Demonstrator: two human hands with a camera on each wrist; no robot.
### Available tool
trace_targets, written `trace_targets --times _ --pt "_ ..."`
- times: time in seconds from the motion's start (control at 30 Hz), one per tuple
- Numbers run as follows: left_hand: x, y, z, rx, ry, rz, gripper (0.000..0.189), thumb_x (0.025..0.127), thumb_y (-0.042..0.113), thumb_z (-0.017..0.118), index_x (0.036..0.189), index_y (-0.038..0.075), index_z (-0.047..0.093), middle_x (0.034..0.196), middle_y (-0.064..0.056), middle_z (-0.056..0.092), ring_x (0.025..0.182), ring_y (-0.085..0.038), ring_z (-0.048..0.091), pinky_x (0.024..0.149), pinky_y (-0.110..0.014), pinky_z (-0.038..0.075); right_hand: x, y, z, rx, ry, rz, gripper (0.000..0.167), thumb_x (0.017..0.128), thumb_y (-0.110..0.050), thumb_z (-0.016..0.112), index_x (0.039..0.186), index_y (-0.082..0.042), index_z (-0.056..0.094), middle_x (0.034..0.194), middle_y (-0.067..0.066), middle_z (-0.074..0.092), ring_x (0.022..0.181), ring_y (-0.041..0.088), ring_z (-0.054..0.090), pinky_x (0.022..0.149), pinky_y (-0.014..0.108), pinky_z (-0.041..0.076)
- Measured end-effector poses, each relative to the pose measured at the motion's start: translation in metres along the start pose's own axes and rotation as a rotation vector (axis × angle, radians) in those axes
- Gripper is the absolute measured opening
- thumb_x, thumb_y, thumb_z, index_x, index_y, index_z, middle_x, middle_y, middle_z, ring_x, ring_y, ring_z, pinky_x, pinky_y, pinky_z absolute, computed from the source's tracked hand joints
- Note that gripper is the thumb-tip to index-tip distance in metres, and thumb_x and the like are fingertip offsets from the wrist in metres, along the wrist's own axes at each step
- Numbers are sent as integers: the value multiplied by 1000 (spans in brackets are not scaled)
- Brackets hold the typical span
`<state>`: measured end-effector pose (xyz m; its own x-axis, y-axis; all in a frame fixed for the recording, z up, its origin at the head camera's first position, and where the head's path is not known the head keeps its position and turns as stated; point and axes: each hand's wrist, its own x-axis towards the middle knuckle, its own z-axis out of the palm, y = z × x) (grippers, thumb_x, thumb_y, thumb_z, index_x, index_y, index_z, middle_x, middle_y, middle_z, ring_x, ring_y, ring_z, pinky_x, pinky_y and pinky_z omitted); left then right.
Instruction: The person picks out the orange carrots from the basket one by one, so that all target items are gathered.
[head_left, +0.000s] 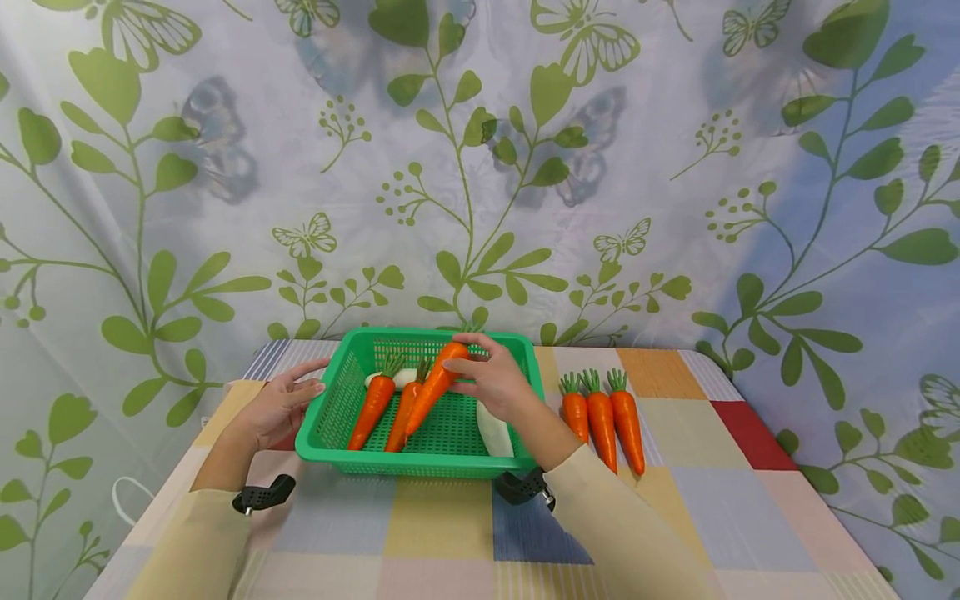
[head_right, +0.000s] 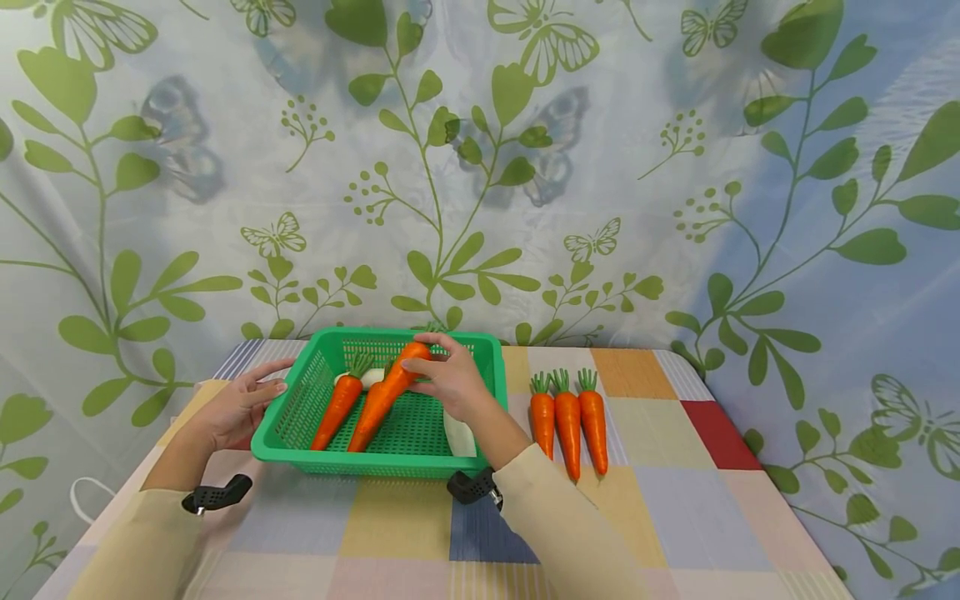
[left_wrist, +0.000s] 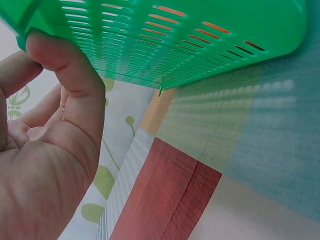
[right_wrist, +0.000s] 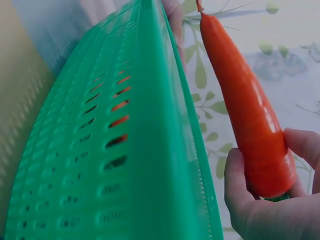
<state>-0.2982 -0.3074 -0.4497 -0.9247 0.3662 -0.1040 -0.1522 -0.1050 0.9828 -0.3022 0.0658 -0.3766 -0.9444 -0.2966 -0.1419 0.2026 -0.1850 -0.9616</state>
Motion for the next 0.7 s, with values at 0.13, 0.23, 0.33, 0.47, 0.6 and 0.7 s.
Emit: trace_targets --times 0.13,0.23,0.33,0.47,0.6,0.7 --pt "0 -1 -1 3 4 -4 64 107 12 53 162 10 19 115 3 71 102 -13 73 88 -33 62 -5 0 -8 18 5 -17 54 94 -2 72 144 -14 56 136 19 55 114 32 67 88 39 63" --pt "1 -1 -2 2 4 -4 64 107 13 53 162 10 20 116 2 71 102 -14 73 89 -33 62 -8 -1 -14 40 15 -19 50 94 -3 71 141 -17 59 137 19 55 114 32 66 86 38 63" --pt "1 -2 -3 1 2 -1 64 107 13 53 161 10 20 117 2 71 103 -14 74 89 -33 62 -10 -2 -19 47 24 -14 49 95 -4 71 140 -18 60 137 18 55 113 31 66 86 37 63" --pt "1 -2 -3 -2 0 1 64 107 12 53 162 10 19 117 1 71 103 -14 74 89 -33 62 -15 -3 -25 51 30 -7 50 96 -3 70 142 -17 55 137 18 55 112 30 66 87 37 62" --pt "0 -1 -2 -3 -2 0 65 107 12 53 162 10 17 116 1 70 103 -14 73 89 -33 62 -20 -5 -30 60 40 -9 54 97 -3 68 145 -13 47 135 17 55 110 29 66 87 37 62" --pt "0 0 -1 3 1 -2 66 107 12 53 162 9 17 116 1 70 102 -14 73 89 -33 62 -24 -6 -35 71 45 -22 55 97 -3 68 146 -12 45 134 17 54 109 28 65 87 37 61"
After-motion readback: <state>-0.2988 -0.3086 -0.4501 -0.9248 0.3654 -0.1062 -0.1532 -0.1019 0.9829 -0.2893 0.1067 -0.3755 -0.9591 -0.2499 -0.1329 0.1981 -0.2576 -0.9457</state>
